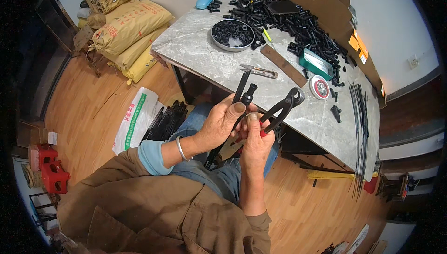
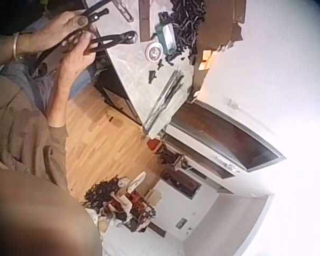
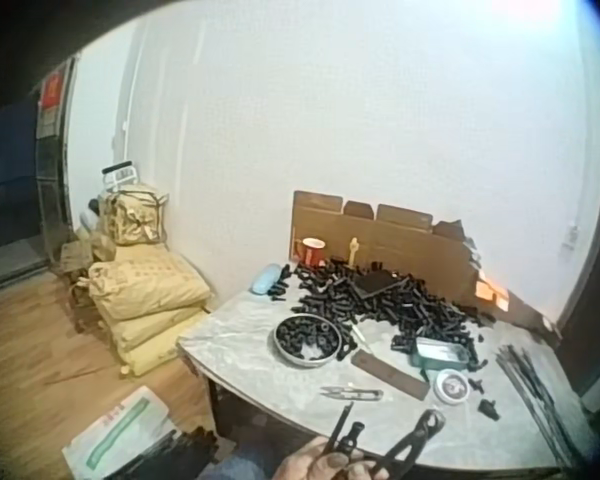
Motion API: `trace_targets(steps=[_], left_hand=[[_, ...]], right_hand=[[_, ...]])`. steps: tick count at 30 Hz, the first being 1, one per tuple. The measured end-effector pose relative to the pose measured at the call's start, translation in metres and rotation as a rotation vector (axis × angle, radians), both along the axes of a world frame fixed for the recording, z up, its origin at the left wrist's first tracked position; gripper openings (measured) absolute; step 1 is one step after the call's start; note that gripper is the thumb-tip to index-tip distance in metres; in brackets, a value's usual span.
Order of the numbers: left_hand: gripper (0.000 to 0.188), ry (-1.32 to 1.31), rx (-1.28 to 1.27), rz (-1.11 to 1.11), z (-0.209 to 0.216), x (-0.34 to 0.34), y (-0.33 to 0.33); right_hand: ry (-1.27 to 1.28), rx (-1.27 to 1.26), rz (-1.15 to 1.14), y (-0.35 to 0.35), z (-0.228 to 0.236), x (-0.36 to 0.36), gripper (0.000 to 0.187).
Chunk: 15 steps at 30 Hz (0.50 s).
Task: Bundling metal rods together using plastic spacers and cable ties, then trimming the ties with pliers.
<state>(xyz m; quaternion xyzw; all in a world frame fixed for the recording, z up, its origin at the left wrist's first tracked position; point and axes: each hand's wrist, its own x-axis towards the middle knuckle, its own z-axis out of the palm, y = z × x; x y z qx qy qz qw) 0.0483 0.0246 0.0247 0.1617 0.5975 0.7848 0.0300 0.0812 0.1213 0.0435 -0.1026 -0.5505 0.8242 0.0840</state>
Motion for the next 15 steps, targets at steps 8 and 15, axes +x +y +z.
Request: trace_targets(steps=[8,15], left_hand=[[0.052,0.001,-0.006,0.006,0.0000,-0.0005,-0.0010],[0.051,0.044,-0.014,0.040,-0.0043,-0.0030,0.0015]], right_hand=[[0.013,0.033,0.002,0.0010,-0.0017,0.0010,0.017],[0.029,0.037,-0.015,-0.0010,-0.0020,-0.0005,0.017]])
